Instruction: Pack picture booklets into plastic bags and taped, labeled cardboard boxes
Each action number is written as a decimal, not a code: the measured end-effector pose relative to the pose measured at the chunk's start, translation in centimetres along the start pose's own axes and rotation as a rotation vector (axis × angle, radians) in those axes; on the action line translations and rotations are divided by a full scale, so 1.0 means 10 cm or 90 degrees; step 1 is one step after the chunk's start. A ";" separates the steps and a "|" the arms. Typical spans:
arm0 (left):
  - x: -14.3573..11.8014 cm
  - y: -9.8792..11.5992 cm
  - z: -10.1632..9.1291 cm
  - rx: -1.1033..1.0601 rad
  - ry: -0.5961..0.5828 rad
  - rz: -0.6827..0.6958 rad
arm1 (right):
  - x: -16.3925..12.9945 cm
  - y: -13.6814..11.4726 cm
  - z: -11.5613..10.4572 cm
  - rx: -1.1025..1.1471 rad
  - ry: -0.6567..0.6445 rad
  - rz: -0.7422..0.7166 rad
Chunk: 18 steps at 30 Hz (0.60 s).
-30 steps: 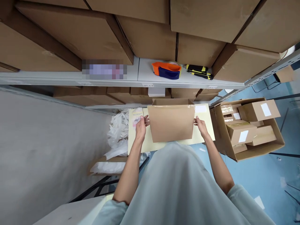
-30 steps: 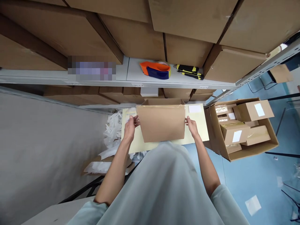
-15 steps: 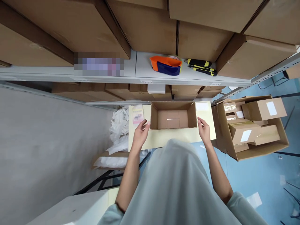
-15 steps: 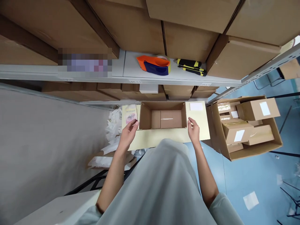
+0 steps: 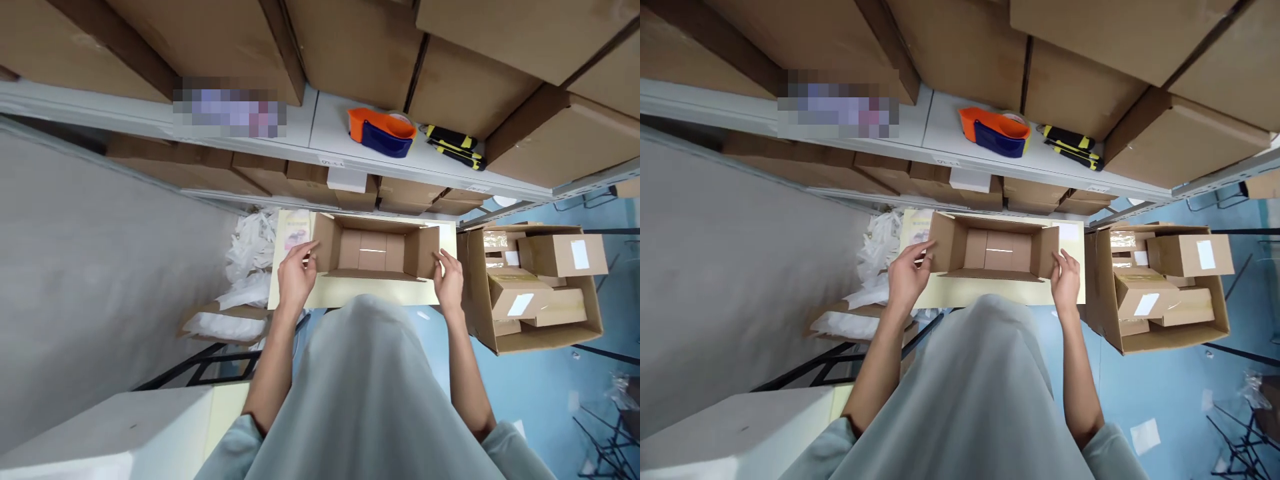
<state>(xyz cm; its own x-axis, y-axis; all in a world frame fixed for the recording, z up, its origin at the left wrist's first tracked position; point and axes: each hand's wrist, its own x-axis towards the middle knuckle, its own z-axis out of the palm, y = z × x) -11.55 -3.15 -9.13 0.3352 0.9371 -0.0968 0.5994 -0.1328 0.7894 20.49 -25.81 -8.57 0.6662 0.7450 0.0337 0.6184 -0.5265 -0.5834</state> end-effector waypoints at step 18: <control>0.61 -2.07 -0.06 -0.086 0.025 -0.256 | -0.55 -2.29 2.71 0.329 -0.488 0.114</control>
<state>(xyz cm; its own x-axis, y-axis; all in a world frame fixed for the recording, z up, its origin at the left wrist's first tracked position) -22.35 5.52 -25.66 0.0654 0.9177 -0.3919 0.5753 0.2862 0.7662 -8.65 -6.72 -17.41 0.1627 0.8340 -0.5273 0.1488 -0.5490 -0.8225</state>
